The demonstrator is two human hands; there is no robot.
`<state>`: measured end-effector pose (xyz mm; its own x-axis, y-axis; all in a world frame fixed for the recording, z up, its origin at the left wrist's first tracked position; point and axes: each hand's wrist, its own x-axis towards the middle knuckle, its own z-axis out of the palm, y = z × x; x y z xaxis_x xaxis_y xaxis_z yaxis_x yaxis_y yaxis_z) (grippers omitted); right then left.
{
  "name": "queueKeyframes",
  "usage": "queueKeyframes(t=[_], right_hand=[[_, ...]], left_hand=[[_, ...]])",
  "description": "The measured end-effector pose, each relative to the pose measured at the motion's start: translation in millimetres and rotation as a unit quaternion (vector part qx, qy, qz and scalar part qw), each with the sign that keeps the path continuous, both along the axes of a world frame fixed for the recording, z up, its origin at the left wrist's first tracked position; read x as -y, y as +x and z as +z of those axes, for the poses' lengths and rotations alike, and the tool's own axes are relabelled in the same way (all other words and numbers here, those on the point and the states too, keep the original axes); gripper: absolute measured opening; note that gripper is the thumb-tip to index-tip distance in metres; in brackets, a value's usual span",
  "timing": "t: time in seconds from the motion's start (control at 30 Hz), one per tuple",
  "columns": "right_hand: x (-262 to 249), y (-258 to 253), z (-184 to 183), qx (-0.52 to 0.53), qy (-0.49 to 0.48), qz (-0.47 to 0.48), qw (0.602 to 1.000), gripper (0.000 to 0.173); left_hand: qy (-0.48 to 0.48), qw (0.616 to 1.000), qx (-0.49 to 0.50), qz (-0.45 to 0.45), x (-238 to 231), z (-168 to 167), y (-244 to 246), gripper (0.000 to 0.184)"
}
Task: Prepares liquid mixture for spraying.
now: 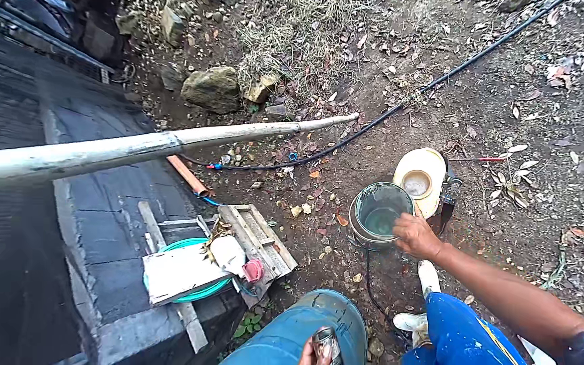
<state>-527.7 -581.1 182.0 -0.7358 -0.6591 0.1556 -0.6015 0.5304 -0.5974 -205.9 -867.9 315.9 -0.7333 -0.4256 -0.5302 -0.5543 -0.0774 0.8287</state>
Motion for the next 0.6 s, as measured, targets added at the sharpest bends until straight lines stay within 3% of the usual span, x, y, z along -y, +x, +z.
queueKeyframes(t=[0.1,0.17,0.37,0.53,0.6], right_hand=[[20,37,11,-0.078,-0.03,0.037,0.996,0.02],[34,61,22,-0.105,-0.061,0.058,0.991,0.017],[67,104,49,-0.132,-0.105,0.061,0.984,0.015],[94,134,51,-0.103,-0.101,0.128,0.981,0.015],[93,141,45,-0.069,-0.108,0.169,0.977,0.029]], left_hand=[[0.073,0.99,-0.098,-0.076,-25,2,-54,0.08],[0.095,0.982,-0.133,-0.09,-37,4,-80,0.088],[0.14,0.96,-0.243,0.005,-36,17,-84,0.078],[0.265,0.927,-0.253,0.082,-18,25,-54,0.076],[0.255,0.933,-0.23,0.111,-12,19,-50,0.073]])
